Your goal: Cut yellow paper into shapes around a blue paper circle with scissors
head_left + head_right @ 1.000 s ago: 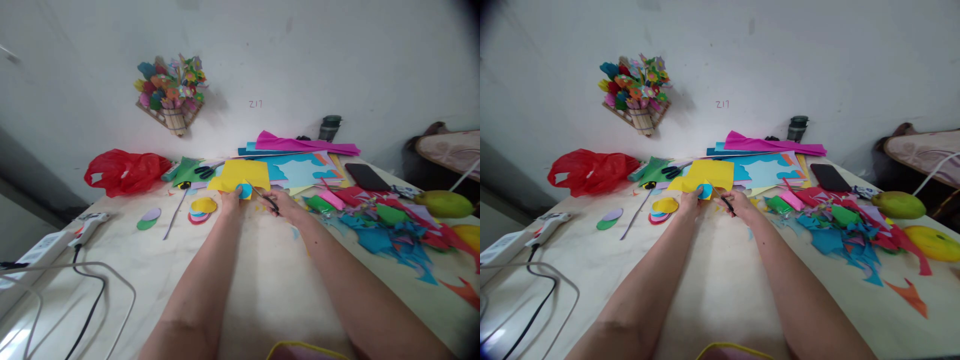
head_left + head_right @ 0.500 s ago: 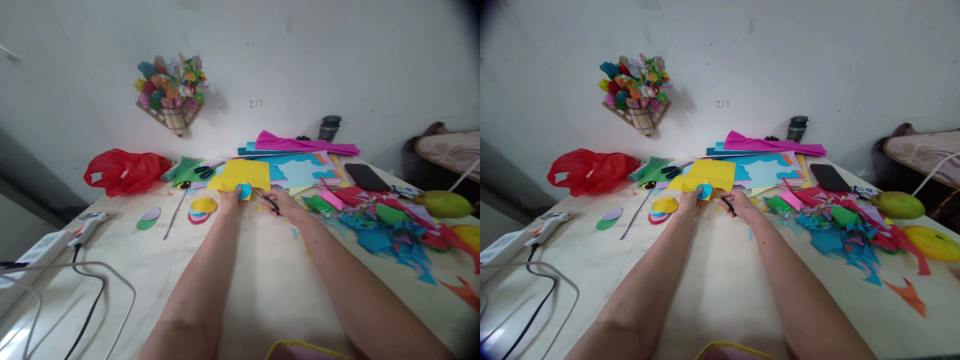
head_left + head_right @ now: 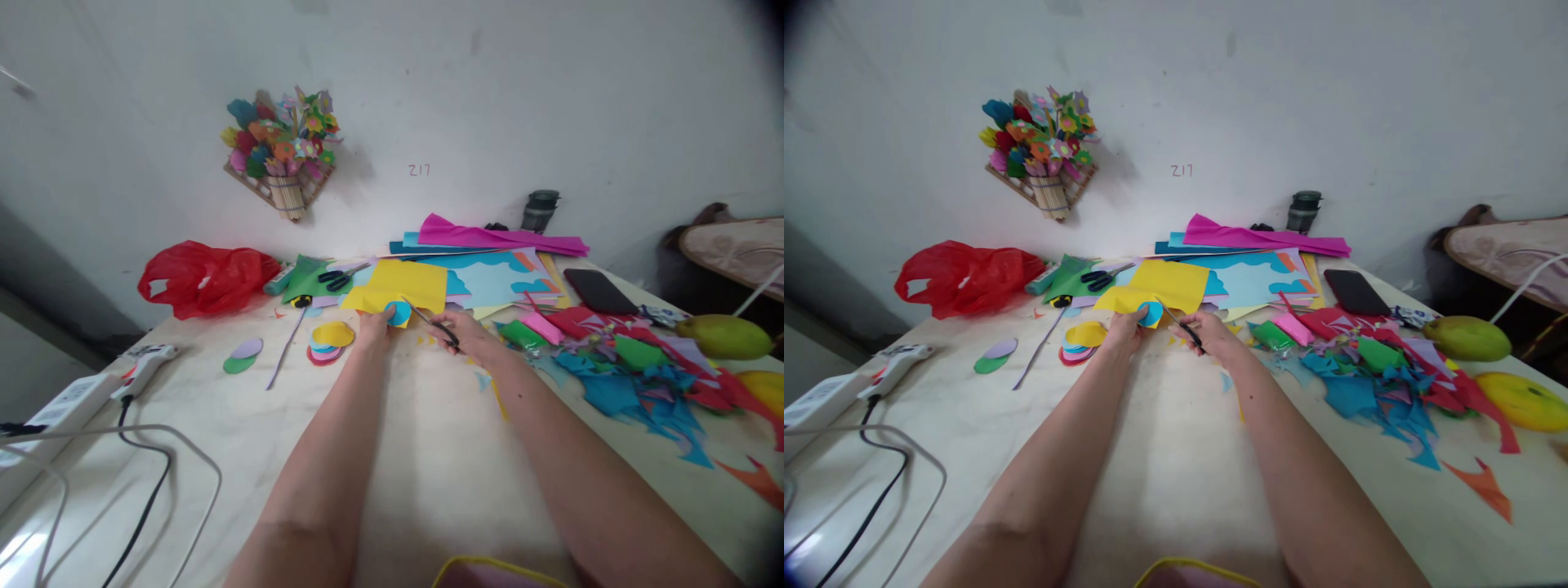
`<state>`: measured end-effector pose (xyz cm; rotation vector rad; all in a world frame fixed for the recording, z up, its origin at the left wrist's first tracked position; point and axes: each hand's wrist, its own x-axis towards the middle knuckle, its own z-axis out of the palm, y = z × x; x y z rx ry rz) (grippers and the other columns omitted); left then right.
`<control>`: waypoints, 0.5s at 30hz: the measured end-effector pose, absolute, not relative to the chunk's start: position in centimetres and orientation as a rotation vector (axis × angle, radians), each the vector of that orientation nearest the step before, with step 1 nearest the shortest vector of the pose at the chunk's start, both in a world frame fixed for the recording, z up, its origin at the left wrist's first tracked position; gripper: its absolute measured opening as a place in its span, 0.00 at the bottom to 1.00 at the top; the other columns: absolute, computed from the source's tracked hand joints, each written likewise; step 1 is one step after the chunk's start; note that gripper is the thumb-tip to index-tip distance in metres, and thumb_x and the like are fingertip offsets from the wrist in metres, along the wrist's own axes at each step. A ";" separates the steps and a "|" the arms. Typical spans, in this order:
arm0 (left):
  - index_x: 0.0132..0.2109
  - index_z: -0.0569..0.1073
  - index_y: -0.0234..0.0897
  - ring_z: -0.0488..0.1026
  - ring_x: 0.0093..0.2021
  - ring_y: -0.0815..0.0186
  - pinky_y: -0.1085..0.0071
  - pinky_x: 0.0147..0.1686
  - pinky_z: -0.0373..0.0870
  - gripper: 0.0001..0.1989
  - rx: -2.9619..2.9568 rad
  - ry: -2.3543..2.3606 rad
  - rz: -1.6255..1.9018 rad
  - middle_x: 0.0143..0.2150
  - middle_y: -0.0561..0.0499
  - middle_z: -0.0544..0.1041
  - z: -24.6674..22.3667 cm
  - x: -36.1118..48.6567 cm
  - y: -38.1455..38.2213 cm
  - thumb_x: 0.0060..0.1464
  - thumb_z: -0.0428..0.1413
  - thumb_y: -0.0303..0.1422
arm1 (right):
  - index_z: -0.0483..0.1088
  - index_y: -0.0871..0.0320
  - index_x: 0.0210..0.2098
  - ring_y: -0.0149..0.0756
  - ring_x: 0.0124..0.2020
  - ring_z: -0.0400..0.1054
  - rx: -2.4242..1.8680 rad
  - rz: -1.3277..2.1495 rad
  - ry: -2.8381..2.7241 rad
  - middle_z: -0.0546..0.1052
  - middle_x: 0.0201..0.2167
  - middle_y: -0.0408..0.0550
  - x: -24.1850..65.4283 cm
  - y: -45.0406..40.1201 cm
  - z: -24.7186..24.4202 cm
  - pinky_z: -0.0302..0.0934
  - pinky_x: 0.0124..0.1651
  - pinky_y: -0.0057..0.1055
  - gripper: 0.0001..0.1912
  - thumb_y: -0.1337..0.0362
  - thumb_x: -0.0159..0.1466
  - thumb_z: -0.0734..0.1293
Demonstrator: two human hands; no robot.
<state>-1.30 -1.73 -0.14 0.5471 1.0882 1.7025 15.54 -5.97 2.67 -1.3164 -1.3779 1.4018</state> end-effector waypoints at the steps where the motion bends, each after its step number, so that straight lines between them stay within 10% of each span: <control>1: 0.53 0.77 0.39 0.79 0.58 0.52 0.59 0.57 0.78 0.26 0.545 1.090 1.700 0.55 0.41 0.83 -0.1 -1.3 -1.8 0.47 0.66 0.17 | 0.68 0.58 0.34 0.25 0.13 0.55 -1.312 1.402 -1.379 0.67 0.12 0.36 15.5 -6.0 2.7 0.48 0.17 0.21 0.10 0.69 0.60 0.74; 15: 0.53 0.77 0.40 0.80 0.57 0.52 0.59 0.55 0.79 0.27 0.548 1.079 1.672 0.53 0.42 0.84 0.4 -1.4 -2.1 0.47 0.63 0.15 | 0.69 0.58 0.38 0.24 0.12 0.55 -1.336 1.441 -1.371 0.69 0.14 0.36 16.0 -5.8 2.4 0.48 0.17 0.20 0.10 0.67 0.60 0.73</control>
